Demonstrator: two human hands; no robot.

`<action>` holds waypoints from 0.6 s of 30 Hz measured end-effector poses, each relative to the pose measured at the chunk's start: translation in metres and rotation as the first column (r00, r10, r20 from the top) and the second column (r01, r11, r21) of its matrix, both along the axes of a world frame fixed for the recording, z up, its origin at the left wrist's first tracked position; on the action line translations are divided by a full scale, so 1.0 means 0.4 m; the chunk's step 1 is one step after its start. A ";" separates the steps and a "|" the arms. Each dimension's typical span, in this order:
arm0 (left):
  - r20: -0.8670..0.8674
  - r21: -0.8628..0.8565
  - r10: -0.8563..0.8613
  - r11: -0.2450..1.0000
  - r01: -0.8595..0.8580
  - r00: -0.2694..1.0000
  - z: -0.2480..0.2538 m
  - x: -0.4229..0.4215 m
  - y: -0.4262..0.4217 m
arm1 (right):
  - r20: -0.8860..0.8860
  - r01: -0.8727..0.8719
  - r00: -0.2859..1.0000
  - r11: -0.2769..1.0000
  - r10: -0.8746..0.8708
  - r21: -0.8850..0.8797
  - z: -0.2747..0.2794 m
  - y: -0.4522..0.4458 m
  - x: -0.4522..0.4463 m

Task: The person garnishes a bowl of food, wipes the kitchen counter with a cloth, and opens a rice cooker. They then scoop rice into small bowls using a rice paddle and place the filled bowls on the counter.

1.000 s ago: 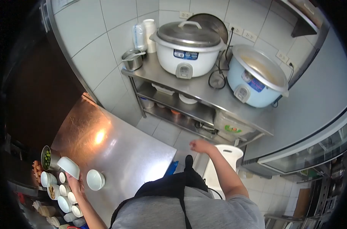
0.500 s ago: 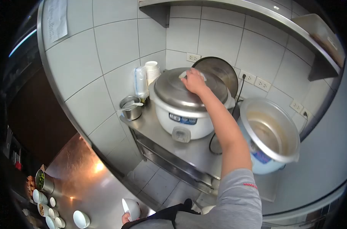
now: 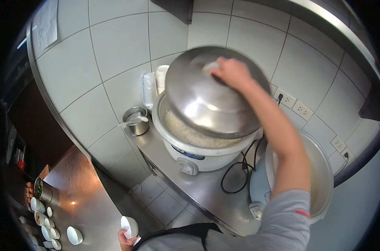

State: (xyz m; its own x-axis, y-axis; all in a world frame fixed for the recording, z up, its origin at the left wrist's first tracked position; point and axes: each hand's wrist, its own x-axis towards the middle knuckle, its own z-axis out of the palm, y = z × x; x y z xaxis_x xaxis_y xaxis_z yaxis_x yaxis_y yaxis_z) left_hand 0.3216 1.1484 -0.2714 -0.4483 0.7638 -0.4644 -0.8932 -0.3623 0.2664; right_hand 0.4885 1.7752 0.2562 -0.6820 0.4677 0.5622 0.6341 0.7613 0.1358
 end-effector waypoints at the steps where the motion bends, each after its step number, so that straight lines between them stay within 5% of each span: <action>1: 0.028 0.013 0.004 1.000 -0.005 1.000 0.030 0.002 0.008 | -0.034 0.020 0.999 0.999 -0.019 0.030 0.038 0.008 0.048; 3: 0.046 -0.062 0.166 0.985 -0.163 0.985 0.099 0.023 0.057 | -0.068 0.076 0.995 0.994 -0.071 0.083 0.102 0.026 0.168; 6: 0.062 -0.094 0.169 0.982 -0.163 0.984 0.208 0.044 0.104 | -0.059 0.163 0.985 0.985 -0.160 0.055 0.119 -0.003 0.397; 11: -0.119 0.127 0.100 0.988 -0.085 0.988 0.123 -0.018 0.146 | 0.045 0.529 0.849 0.846 -0.527 -0.075 -0.001 -0.096 0.737; 12: -0.472 0.077 0.134 0.991 -0.110 0.871 0.173 -0.025 0.217 | 0.074 0.593 0.805 0.801 -0.588 -0.083 -0.033 -0.104 0.794; 13: -0.869 -0.049 0.079 0.968 -0.244 0.488 0.228 -0.038 0.300 | 0.055 0.588 0.809 0.805 -0.585 -0.079 -0.068 -0.109 0.847; 14: -0.928 0.043 0.150 0.953 -0.301 0.340 0.281 -0.052 0.381 | 0.036 0.582 0.813 0.810 -0.581 -0.074 -0.101 -0.112 0.887; 15: -0.904 0.071 0.151 0.976 -0.208 0.401 0.310 -0.087 0.448 | 0.038 0.589 0.808 0.805 -0.588 -0.071 -0.126 -0.119 0.910; 16: -0.434 0.390 0.113 0.918 0.073 0.894 0.343 -0.125 0.512 | 0.039 0.596 0.803 0.800 -0.595 -0.069 -0.146 -0.126 0.928; 17: -0.076 0.590 -0.080 0.800 0.109 0.994 0.385 -0.157 0.577 | 0.041 0.605 0.796 0.793 -0.604 -0.066 -0.162 -0.133 0.941; 18: 0.052 0.680 -0.232 0.721 0.136 0.971 0.413 -0.178 0.635 | 0.039 0.636 0.771 0.767 -0.635 -0.087 -0.173 -0.140 0.945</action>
State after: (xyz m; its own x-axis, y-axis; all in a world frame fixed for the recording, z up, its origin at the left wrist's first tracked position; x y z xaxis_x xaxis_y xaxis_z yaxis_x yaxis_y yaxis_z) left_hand 0.2503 1.4024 -0.1061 -0.2415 0.9578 0.1560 -0.9687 -0.2283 -0.0977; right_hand 0.8666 1.7192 0.1869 -0.2142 0.8437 0.4923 0.9766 0.1936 0.0932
